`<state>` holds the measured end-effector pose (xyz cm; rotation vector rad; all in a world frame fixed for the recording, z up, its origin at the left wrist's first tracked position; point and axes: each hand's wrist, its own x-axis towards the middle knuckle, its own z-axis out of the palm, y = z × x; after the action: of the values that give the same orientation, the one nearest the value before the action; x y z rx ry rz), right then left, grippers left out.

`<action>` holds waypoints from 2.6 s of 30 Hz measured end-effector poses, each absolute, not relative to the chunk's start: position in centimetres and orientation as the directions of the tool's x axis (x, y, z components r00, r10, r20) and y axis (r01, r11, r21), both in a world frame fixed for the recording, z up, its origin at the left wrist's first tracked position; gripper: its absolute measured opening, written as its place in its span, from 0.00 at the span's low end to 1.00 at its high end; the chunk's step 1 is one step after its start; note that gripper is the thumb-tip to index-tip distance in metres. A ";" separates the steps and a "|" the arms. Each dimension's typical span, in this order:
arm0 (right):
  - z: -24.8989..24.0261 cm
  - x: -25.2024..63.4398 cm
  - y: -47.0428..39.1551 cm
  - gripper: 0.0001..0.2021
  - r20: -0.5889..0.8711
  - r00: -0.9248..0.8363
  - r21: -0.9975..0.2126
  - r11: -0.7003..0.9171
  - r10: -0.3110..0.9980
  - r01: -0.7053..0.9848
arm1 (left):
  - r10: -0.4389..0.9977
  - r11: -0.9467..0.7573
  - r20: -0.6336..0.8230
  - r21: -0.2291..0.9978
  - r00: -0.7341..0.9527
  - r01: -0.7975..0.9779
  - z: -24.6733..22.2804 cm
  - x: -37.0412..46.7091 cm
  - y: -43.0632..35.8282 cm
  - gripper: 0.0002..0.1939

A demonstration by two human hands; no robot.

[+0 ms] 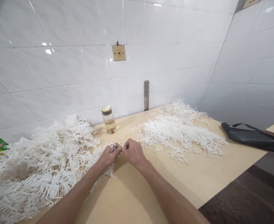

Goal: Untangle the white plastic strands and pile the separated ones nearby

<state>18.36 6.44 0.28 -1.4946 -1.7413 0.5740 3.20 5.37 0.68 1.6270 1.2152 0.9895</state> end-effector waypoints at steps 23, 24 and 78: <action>0.5 21.5 7.0 0.08 0.430 -0.053 -0.703 0.371 0.901 0.607 | 0.979 -0.200 0.201 0.920 0.031 0.338 0.0 3.2 4.8 0.12; 0.5 20.7 6.6 0.07 0.459 -0.114 -0.701 0.438 0.881 0.563 | 0.981 -0.191 0.194 0.927 0.023 0.323 0.0 3.2 4.9 0.12; 0.7 19.2 5.7 0.13 0.053 -0.197 -0.915 0.127 0.979 0.383 | 0.943 -0.281 0.334 0.789 0.002 0.546 -0.3 4.0 4.4 0.07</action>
<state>19.21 5.72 0.72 -1.3347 -1.6891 1.0532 3.95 4.41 -0.32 1.8472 1.5296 1.2038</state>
